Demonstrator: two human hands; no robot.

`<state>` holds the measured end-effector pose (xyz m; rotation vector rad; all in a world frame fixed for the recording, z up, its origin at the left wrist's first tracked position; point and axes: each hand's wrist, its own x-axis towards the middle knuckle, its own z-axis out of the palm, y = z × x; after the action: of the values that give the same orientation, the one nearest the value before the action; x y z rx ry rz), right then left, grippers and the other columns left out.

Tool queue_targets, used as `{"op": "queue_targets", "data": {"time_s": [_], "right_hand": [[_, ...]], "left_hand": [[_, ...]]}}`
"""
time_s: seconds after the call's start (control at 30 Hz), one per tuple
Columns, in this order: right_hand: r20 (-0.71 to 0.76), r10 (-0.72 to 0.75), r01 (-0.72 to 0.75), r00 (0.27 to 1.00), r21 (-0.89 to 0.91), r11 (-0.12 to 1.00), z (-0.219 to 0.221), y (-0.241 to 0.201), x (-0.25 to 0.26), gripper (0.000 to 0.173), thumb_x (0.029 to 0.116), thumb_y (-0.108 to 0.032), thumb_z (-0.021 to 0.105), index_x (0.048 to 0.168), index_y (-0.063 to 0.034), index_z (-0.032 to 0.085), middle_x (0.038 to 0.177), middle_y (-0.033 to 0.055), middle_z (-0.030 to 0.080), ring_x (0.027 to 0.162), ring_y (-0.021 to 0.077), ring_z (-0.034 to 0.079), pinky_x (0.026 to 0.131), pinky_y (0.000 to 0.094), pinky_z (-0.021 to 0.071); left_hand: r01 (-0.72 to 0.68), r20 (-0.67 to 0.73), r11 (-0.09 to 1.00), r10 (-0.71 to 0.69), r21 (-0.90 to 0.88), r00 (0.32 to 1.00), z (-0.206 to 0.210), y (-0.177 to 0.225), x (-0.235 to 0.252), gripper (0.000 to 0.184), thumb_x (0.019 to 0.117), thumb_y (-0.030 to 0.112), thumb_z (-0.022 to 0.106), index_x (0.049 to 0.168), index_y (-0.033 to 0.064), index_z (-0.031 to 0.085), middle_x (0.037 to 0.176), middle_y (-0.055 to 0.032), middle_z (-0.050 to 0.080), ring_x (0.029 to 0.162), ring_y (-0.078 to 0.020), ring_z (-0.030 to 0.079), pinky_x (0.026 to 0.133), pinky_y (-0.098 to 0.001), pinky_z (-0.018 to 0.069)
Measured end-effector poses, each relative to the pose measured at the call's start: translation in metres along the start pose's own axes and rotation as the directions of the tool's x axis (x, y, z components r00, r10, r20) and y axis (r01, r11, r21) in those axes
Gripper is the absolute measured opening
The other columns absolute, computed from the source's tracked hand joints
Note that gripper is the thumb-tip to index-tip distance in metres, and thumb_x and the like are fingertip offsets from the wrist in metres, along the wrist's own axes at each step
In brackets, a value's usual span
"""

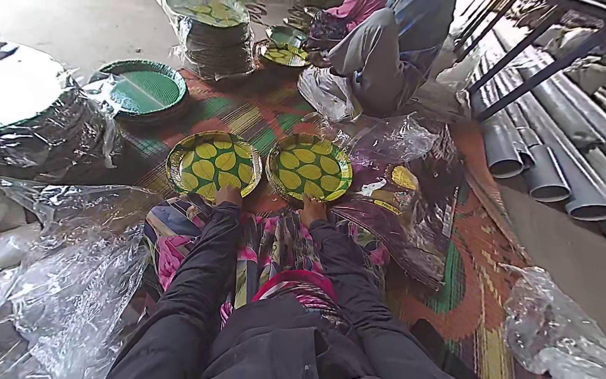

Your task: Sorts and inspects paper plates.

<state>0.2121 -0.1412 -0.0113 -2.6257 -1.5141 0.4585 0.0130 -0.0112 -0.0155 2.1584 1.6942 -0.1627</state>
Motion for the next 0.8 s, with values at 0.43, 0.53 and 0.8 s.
{"op": "queue_targets", "data": {"time_s": [0.43, 0.53, 0.8], "right_hand": [[-0.082, -0.177, 0.176, 0.981, -0.024, 0.984, 0.041, -0.013, -0.009, 0.042, 0.1038, -0.007, 0.053, 0.146, -0.0044, 0.056, 0.162, 0.0191, 0.041, 0.152, 0.0373, 0.034, 0.122, 0.0564, 0.0267], [-0.084, -0.188, 0.187, 0.978, -0.027, 0.982, 0.040, -0.015, -0.010, 0.047, 0.1021, -0.006, 0.055, 0.149, -0.0061, 0.052, 0.163, 0.0185, 0.039, 0.153, 0.0359, 0.033, 0.123, 0.0561, 0.0259], [-0.636, -0.508, 0.628, 0.580, -0.047, 0.777, -0.005, -0.063, -0.021, 0.080, 0.0795, -0.011, 0.085, 0.151, -0.0019, 0.049, 0.157, 0.0228, 0.046, 0.147, 0.0435, 0.042, 0.117, 0.0624, 0.0345]], "left_hand": [[-0.101, 0.047, 0.984, 0.095, 0.145, 0.994, 0.008, 0.014, -0.007, 0.024, 0.0991, 0.003, 0.061, 0.119, -0.0095, 0.068, 0.132, -0.0314, 0.063, 0.125, -0.0486, 0.061, 0.100, -0.0647, 0.0500], [-0.076, -0.031, 0.994, 0.079, 0.073, 0.996, 0.002, 0.010, -0.012, 0.024, 0.1000, 0.001, 0.058, 0.120, -0.0060, 0.069, 0.130, -0.0310, 0.064, 0.124, -0.0485, 0.061, 0.102, -0.0658, 0.0484], [-0.433, -0.796, 0.900, 0.297, 0.049, 0.528, -0.002, -0.018, -0.015, 0.015, 0.0983, 0.008, 0.066, 0.097, -0.0069, 0.069, 0.100, -0.0281, 0.072, 0.102, -0.0455, 0.070, 0.106, -0.0652, 0.0427]]}}
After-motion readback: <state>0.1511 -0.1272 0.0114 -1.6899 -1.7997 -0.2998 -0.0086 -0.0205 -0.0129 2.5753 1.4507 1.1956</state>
